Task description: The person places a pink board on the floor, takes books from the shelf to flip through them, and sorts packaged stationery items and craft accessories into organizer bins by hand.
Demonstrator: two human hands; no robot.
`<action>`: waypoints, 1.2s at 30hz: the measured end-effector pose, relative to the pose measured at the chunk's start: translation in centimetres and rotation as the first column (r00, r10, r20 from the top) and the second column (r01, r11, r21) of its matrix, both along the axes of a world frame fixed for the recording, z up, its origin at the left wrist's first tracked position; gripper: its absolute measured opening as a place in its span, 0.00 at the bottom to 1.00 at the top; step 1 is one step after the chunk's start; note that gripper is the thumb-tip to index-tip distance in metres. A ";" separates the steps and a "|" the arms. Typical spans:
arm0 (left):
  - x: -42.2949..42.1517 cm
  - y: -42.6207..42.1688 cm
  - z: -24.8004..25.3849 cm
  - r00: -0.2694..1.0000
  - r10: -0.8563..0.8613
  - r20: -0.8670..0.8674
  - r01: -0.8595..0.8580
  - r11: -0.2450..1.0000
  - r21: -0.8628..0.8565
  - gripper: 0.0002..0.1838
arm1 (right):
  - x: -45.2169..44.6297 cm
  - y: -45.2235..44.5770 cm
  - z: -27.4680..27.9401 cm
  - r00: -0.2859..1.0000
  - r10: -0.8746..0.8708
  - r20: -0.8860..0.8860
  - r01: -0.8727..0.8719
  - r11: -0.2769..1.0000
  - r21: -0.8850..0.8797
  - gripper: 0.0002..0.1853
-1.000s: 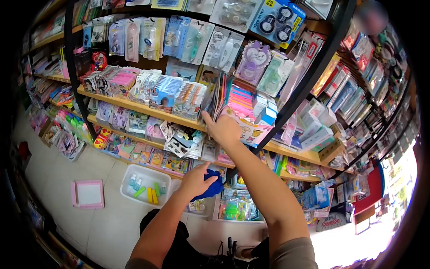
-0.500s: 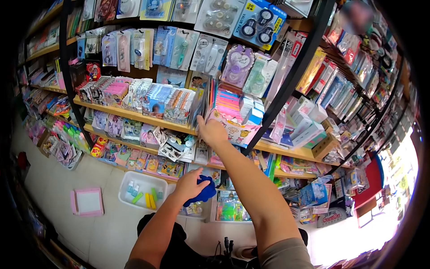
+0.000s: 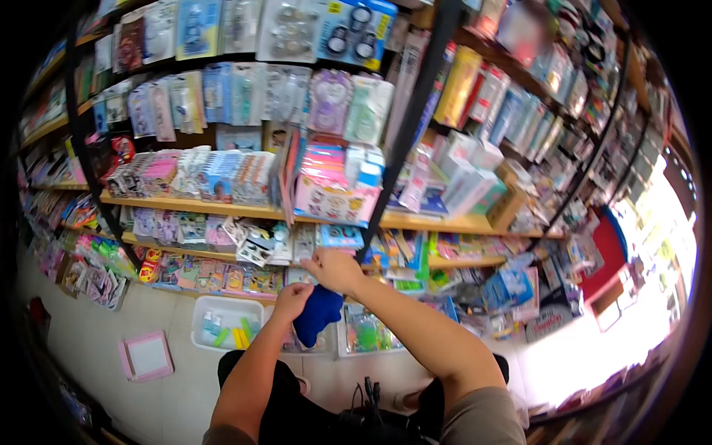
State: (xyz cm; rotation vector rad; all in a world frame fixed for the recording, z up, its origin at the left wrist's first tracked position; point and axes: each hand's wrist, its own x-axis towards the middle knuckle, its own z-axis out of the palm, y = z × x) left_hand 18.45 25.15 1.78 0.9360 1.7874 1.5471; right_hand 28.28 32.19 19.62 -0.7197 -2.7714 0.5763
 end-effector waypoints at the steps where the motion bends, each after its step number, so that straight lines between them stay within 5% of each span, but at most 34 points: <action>1: 1.3 -0.3 0.7 0.971 -0.032 0.239 0.030 0.999 0.011 0.20 | 2.7 0.0 -2.4 0.999 0.036 -0.004 -0.036 0.999 -0.033 0.21; 4: 5.3 -0.7 0.3 0.856 -0.155 0.493 0.171 0.985 0.012 0.19 | 11.8 -0.7 -10.5 0.989 -0.145 -0.038 0.096 0.809 -0.580 0.22; 6: 8.9 -1.6 0.8 0.795 -0.183 0.578 0.330 0.930 -0.160 0.17 | 16.8 -2.7 -11.7 0.917 -0.394 0.060 0.212 0.354 -0.911 0.27; 7: 10.8 -2.0 1.0 0.764 -0.186 0.617 0.409 0.880 -0.240 0.16 | 18.9 -3.8 -12.4 0.863 -0.483 0.148 0.207 0.070 -0.976 0.29; 13: 19.0 -3.6 -5.9 0.727 -0.423 0.541 0.625 0.733 -0.268 0.12 | 26.4 -8.7 -21.6 0.694 -0.704 0.150 -0.071 -0.274 -0.959 0.20; 19: 18.6 -4.9 -7.2 0.693 -0.605 0.393 0.721 0.576 -0.384 0.14 | 28.4 -8.4 -23.5 0.692 -0.720 0.045 -0.124 -0.180 -0.976 0.12; 21: 18.9 -5.7 -7.5 0.657 -0.715 0.240 0.729 0.520 -0.446 0.14 | 29.2 -8.3 -24.5 0.732 -0.681 -0.022 0.037 0.071 -0.997 0.10; 23: 19.5 -6.3 -7.5 0.708 -0.649 0.278 0.700 0.593 -0.399 0.13 | 30.1 -8.3 -24.6 0.771 -0.637 -0.013 0.200 0.261 -0.944 0.08; 26: 20.0 -6.8 -6.3 0.793 -0.471 0.386 0.602 0.699 -0.385 0.08 | 31.9 -7.5 -28.0 0.655 -0.745 -0.129 0.087 0.244 -0.966 0.07; 29: 19.3 -6.8 -5.1 0.814 -0.078 0.575 0.297 0.907 -0.298 0.04 | 32.9 -5.7 -29.1 0.412 -0.911 0.012 0.019 -0.004 -1.000 0.06; 30: 18.4 -6.8 -4.9 0.760 -0.078 0.645 0.291 0.929 -0.230 0.03 | 32.9 -5.4 -26.7 0.350 -0.930 0.111 0.069 -0.093 -0.993 0.03; 32: 16.4 -6.7 -4.5 0.637 -0.096 0.765 0.257 0.962 -0.093 0.02 | 32.8 -4.7 -26.2 0.338 -0.937 0.088 0.094 -0.060 -0.994 0.02; 36: 16.0 -6.3 -4.2 0.633 -0.024 0.774 0.045 0.999 -0.006 0.03 | 31.9 -4.5 -26.1 0.293 -0.951 0.095 0.140 -0.056 -0.989 0.03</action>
